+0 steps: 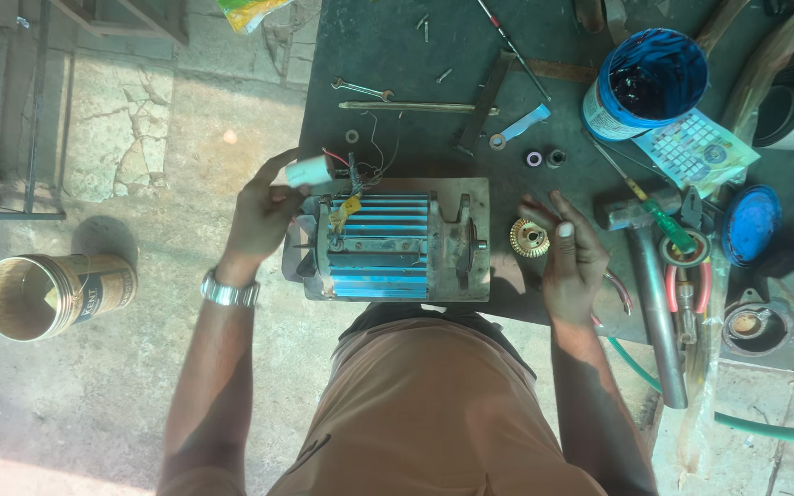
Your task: The person assembles a small blue electric motor on a workbench. They place a brass gear onto the motor shaft, then use a wrench to tighten a nut, securing the gear in place.
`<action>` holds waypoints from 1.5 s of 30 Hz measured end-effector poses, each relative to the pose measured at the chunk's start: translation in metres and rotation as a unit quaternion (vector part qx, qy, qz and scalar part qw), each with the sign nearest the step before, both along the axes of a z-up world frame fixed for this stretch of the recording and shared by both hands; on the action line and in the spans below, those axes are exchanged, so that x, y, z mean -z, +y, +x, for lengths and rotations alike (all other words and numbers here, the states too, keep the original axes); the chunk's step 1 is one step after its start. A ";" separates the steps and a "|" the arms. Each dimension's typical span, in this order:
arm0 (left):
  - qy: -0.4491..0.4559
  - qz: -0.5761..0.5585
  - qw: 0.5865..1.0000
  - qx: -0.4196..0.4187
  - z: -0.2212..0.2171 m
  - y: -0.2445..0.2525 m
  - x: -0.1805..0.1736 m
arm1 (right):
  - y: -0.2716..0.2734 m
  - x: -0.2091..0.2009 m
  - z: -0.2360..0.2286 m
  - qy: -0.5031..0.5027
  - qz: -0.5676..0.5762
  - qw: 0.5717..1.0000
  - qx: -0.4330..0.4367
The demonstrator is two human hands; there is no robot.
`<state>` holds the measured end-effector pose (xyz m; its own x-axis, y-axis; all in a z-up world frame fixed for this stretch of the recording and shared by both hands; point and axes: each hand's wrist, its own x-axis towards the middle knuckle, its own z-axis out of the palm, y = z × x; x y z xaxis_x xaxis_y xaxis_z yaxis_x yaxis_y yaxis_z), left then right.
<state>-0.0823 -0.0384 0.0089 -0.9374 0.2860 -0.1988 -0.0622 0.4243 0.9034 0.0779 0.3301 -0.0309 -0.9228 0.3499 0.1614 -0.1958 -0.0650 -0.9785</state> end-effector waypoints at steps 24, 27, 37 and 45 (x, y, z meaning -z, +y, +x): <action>0.240 0.092 0.954 -0.154 0.035 0.032 -0.046 | 0.043 -0.016 0.020 -0.132 0.397 0.908 -0.016; 0.213 0.119 0.954 -0.176 0.051 0.036 -0.040 | 0.040 -0.016 0.009 -0.152 0.496 0.854 -0.037; 0.163 0.095 0.968 -0.164 0.079 0.043 -0.023 | 0.049 -0.011 -0.004 -0.171 0.490 0.851 -0.083; 0.170 0.192 0.944 -0.208 0.094 0.045 -0.032 | 0.039 -0.017 -0.001 -0.119 0.244 0.958 -0.095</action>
